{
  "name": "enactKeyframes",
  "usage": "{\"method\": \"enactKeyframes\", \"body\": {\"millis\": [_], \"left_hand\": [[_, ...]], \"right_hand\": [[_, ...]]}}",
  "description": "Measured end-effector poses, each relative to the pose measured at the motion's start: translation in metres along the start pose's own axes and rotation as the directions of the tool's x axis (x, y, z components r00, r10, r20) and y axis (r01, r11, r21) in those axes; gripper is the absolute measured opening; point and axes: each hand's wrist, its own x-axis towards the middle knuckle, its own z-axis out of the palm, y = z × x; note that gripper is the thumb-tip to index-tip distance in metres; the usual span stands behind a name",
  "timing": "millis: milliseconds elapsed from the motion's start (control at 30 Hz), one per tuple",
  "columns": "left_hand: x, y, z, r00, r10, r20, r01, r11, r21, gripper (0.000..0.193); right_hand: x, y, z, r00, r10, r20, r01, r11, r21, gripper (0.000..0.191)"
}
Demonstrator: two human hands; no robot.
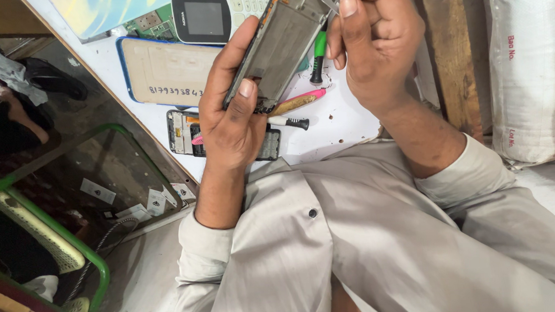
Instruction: The person sits at a workbench holding a disassembled smartphone chassis and works on its frame with their fingers, prying and pressing at the edges of the housing. They occasionally set the phone down on the cluttered bench among other phone parts and pick it back up to continue working on it.
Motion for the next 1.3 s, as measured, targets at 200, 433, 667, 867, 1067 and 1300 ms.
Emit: {"method": "enactKeyframes", "body": {"millis": [200,433,667,867,1067,1300], "left_hand": [[0.003,0.005,0.002,1.000,0.011,0.021,-0.011,0.999,0.032,0.054],[0.007,0.009,0.002,0.999,0.001,0.043,0.002,0.997,-0.075,0.056],[0.016,0.015,0.006,1.000,-0.014,0.015,0.017,0.980,-0.198,0.062],[0.019,0.018,0.004,0.999,-0.050,-0.015,0.044,0.958,-0.282,0.069],[0.029,0.016,0.000,0.998,0.006,-0.061,-0.016,0.986,-0.168,0.076],[0.003,0.036,0.014,0.999,0.032,-0.002,-0.031,0.967,-0.254,0.056]], "right_hand": [[0.001,-0.006,0.004,0.999,-0.015,0.029,0.019,0.990,-0.140,0.014],[0.004,-0.008,0.006,0.991,-0.107,0.085,0.129,0.937,-0.325,0.016],[0.005,-0.005,0.013,0.999,-0.047,-0.004,0.046,0.986,-0.163,0.019],[0.004,-0.006,0.015,0.993,-0.110,0.052,0.121,0.930,-0.346,0.023],[0.011,-0.009,0.025,0.980,-0.197,-0.005,0.169,0.854,-0.491,0.017],[0.004,0.004,0.026,0.990,-0.127,0.058,0.137,0.964,-0.227,0.021]]}}
